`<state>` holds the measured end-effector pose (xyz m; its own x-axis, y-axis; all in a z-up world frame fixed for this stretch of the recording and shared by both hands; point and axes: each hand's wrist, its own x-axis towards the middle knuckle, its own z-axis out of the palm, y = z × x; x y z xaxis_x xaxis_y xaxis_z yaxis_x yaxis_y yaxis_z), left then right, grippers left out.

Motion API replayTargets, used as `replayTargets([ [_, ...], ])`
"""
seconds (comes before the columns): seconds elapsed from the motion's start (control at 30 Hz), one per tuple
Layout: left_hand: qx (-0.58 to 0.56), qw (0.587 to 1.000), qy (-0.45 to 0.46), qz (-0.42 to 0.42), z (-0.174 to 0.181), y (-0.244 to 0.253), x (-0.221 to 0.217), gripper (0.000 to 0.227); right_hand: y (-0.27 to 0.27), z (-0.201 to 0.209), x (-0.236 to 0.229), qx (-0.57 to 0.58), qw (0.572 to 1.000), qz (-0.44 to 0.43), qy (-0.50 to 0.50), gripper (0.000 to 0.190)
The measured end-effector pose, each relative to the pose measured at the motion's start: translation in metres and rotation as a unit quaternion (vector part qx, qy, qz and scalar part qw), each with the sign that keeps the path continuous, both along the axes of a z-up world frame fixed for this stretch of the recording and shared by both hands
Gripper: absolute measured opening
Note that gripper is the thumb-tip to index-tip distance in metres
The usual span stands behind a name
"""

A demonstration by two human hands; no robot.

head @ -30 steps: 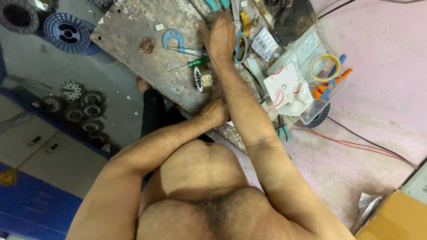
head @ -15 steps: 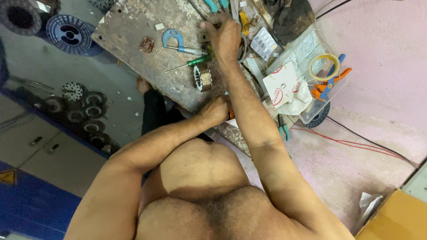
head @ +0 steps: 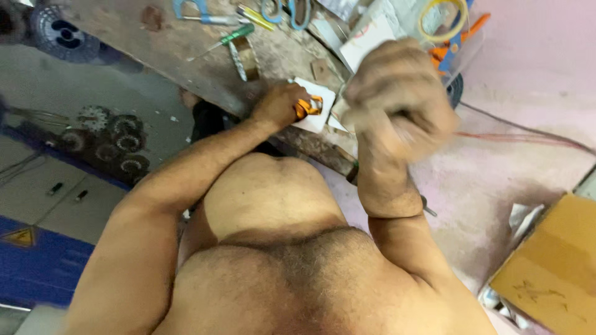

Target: The person winds copper wire by hand around a small white square core, using a wooden stick to press and align the turns. The person repeatedly adjusts the coil and the core, occasionally picking up and setting down the stick while continuing to wind the wire.

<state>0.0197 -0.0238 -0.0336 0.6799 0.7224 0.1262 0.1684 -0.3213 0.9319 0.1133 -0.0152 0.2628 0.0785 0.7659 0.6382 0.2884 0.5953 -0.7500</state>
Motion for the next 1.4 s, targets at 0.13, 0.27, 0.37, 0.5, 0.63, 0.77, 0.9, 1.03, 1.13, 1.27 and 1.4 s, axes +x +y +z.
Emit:
replayTargets([
  [0.13, 0.022, 0.998, -0.062, 0.007, 0.008, 0.005, -0.004, 0.019, -0.055, 0.075, 0.014, 0.123, 0.987, 0.098, 0.024, 0.021],
  [0.27, 0.031, 0.998, -0.046, 0.013, 0.022, 0.007, -0.005, 0.024, -0.098, 0.089, 0.009, 0.136, 0.986, -0.034, 0.090, 0.015],
  [0.37, 0.039, 0.999, -0.027, 0.018, 0.025, 0.001, -0.006, 0.023, -0.116, 0.093, 0.014, 0.117, 0.986, -0.049, 0.106, 0.012],
  [0.5, 0.033, 0.999, -0.023, 0.013, 0.033, 0.006, -0.004, 0.022, -0.126, 0.094, 0.012, 0.123, 0.977, -0.059, 0.163, 0.011],
  [0.63, 0.022, 1.000, -0.007, 0.013, 0.038, 0.004, -0.004, 0.025, -0.148, 0.082, 0.021, 0.128, 0.975, -0.019, 0.182, 0.012],
  [0.77, 0.013, 1.000, -0.004, 0.019, 0.039, 0.003, -0.005, 0.029, -0.161, 0.079, 0.033, 0.087, 0.983, 0.046, 0.157, 0.013],
  [0.9, 0.012, 1.000, -0.001, 0.017, 0.039, 0.004, -0.002, 0.026, -0.141, 0.079, 0.031, 0.083, 0.980, 0.050, 0.174, 0.017],
  [1.03, 0.006, 1.000, 0.000, 0.024, 0.040, 0.001, -0.006, 0.031, -0.113, 0.070, 0.017, 0.001, 0.950, 0.128, 0.284, 0.020],
  [1.13, 0.018, 1.000, -0.005, 0.021, 0.040, 0.003, -0.005, 0.028, -0.112, 0.055, -0.003, -0.060, 0.920, 0.148, 0.358, 0.019],
  [1.27, 0.027, 1.000, 0.001, 0.012, 0.036, 0.003, -0.004, 0.029, -0.131, 0.057, 0.004, -0.039, 0.937, 0.136, 0.320, 0.018],
  [1.4, 0.035, 0.999, 0.012, 0.010, 0.036, 0.004, -0.005, 0.032, -0.139, 0.075, 0.019, -0.013, 0.956, 0.123, 0.264, 0.016],
])
